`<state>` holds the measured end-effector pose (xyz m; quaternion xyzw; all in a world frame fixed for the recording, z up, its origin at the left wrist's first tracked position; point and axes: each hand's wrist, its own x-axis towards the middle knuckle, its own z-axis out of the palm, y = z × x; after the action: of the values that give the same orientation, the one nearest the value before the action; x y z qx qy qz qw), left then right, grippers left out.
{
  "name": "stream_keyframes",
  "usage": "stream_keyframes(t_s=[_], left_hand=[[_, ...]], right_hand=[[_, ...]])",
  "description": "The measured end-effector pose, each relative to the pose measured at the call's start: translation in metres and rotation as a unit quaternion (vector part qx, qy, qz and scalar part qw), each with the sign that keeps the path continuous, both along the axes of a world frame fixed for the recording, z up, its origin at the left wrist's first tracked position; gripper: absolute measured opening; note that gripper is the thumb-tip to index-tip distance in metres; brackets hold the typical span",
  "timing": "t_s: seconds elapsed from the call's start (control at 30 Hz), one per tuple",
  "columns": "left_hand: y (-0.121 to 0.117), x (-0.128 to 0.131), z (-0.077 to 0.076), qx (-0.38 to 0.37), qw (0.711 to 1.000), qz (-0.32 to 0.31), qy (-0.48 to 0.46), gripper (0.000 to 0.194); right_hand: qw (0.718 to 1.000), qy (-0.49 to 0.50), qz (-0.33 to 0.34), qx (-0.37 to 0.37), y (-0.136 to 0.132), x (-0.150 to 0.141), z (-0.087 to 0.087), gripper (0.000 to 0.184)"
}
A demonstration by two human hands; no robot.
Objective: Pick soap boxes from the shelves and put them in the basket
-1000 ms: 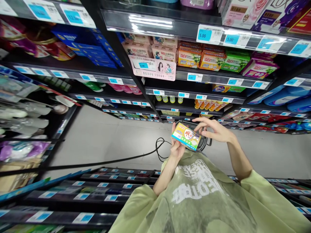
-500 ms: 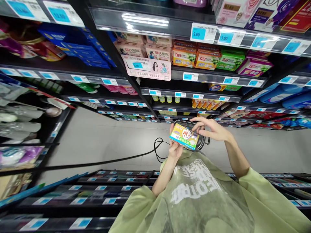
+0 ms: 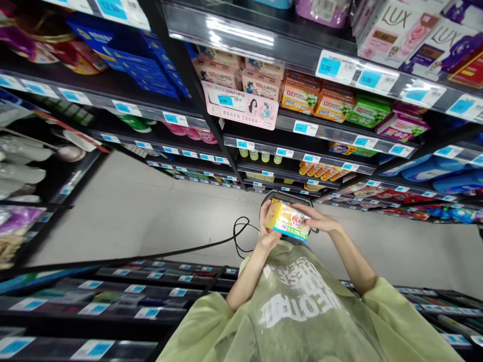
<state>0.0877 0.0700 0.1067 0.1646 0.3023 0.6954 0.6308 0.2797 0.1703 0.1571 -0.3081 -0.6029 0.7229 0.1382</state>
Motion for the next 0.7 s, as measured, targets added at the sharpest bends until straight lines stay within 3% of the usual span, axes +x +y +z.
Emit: stream_keyframes(t_s=[0.17, 0.3, 0.5, 0.7], left_hand=[[0.009, -0.001, -0.021, 0.025, 0.998, 0.052, 0.024, 0.105], [0.011, -0.019, -0.03, 0.04, 0.991, 0.051, 0.114, 0.099], [-0.006, -0.032, -0.071, -0.046, 0.984, 0.025, 0.17, 0.071], [-0.015, -0.005, -0.112, -0.138, 0.956, 0.122, 0.227, 0.05]], right_hand=[[0.987, 0.037, -0.101, -0.122, -0.008, -0.013, -0.018, 0.096], [0.971, -0.025, -0.158, -0.176, -0.002, -0.016, -0.034, 0.087], [0.979, -0.119, -0.063, -0.153, 0.016, -0.016, -0.069, 0.086], [0.975, -0.207, -0.041, -0.07, 0.03, -0.02, -0.114, 0.091]])
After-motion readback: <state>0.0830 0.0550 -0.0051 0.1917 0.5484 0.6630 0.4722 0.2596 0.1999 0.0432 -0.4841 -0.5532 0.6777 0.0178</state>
